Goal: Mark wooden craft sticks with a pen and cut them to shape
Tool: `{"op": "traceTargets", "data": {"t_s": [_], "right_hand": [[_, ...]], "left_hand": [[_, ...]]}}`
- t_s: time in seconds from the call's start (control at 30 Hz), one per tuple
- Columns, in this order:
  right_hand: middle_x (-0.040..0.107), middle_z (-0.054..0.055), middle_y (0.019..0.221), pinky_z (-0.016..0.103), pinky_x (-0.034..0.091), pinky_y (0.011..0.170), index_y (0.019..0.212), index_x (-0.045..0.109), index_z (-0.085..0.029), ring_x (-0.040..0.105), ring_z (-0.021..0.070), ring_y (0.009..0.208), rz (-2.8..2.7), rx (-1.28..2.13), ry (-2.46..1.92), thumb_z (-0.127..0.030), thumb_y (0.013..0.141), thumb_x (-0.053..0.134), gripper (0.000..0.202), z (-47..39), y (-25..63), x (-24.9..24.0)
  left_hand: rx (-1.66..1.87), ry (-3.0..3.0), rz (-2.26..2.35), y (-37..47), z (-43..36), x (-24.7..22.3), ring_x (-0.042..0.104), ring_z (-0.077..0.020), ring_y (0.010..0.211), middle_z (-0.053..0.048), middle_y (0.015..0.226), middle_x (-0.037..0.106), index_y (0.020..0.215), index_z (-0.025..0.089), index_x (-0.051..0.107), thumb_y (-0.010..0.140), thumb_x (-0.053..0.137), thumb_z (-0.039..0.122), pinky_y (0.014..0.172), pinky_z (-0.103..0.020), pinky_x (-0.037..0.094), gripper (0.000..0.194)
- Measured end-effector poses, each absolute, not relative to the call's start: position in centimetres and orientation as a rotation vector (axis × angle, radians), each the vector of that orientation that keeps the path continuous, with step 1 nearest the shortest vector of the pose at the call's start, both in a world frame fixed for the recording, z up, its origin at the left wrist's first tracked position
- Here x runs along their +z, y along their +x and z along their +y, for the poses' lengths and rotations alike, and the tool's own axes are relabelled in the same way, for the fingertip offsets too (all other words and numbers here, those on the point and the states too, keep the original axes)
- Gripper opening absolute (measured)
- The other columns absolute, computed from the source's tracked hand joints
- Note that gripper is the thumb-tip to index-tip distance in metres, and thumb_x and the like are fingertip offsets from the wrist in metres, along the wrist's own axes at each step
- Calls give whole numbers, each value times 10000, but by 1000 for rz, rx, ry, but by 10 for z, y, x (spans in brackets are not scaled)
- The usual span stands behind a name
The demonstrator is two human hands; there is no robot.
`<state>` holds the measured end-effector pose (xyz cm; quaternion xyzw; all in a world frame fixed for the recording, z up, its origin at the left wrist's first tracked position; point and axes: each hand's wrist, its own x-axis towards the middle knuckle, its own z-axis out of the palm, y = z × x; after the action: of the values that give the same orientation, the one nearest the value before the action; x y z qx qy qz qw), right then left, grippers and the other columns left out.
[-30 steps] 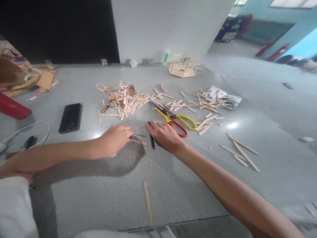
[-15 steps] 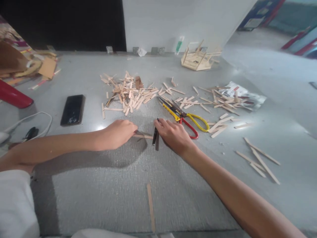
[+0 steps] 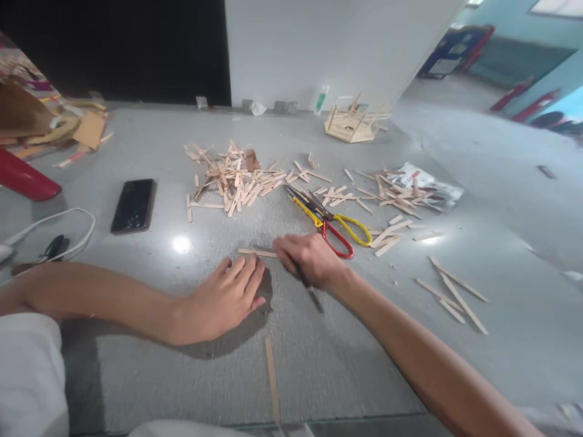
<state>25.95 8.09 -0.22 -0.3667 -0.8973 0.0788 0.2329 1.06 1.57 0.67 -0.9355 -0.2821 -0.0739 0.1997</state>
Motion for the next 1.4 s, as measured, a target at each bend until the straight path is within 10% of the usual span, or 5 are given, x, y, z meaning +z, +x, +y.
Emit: {"op": "traceTargets", "data": {"t_s": [0.57, 0.77, 0.97, 1.17, 1.4], "right_hand": [[703, 45, 703, 283, 410, 511, 1116, 758, -118, 604, 138, 543, -2367, -271, -960, -171, 1083, 463, 301, 75, 259, -7], [707, 54, 816, 281, 422, 543, 1192, 757, -130, 607, 133, 582, -2558, -104, -889, -254, 1130, 447, 339, 74, 253, 0], [598, 5, 625, 296, 386, 508, 840, 737, -186, 510, 131, 502, -2578, -172, -757, -205, 1083, 465, 365, 75, 257, -3], [754, 18, 708, 274, 516, 530, 1173, 759, -199, 656, 147, 525, -2159, -28, -988, -199, 1045, 512, 278, 71, 258, -10], [799, 73, 801, 282, 582, 510, 993, 726, -184, 718, 165, 563, -1628, 545, -1342, -398, 1032, 600, 252, 74, 247, -8]], "left_hand": [[-285, -2535, -675, 10, 32, 17, 739, -268, 978, -182, 1094, 786, 1003, 89, 708, 983, 514, 46, 982, -478, 557, 200], [-274, -2547, -572, 4, 5, 14, 766, -278, 962, -195, 1035, 796, 1057, 44, 715, 986, 521, 84, 845, -386, 577, 210], [-248, -2453, -648, 0, -8, 8, 791, -356, 1063, -283, 1118, 786, 1147, -17, 691, 945, 526, 108, 998, -490, 567, 289], [-419, -2536, -414, -4, -17, 12, 804, -291, 952, -203, 1061, 817, 1135, 22, 722, 969, 542, 182, 914, -398, 607, 293], [-245, -2480, -718, -2, -15, 9, 774, -346, 1117, -264, 1242, 761, 1261, 11, 704, 1045, 512, 302, 941, -436, 583, 411]]}}
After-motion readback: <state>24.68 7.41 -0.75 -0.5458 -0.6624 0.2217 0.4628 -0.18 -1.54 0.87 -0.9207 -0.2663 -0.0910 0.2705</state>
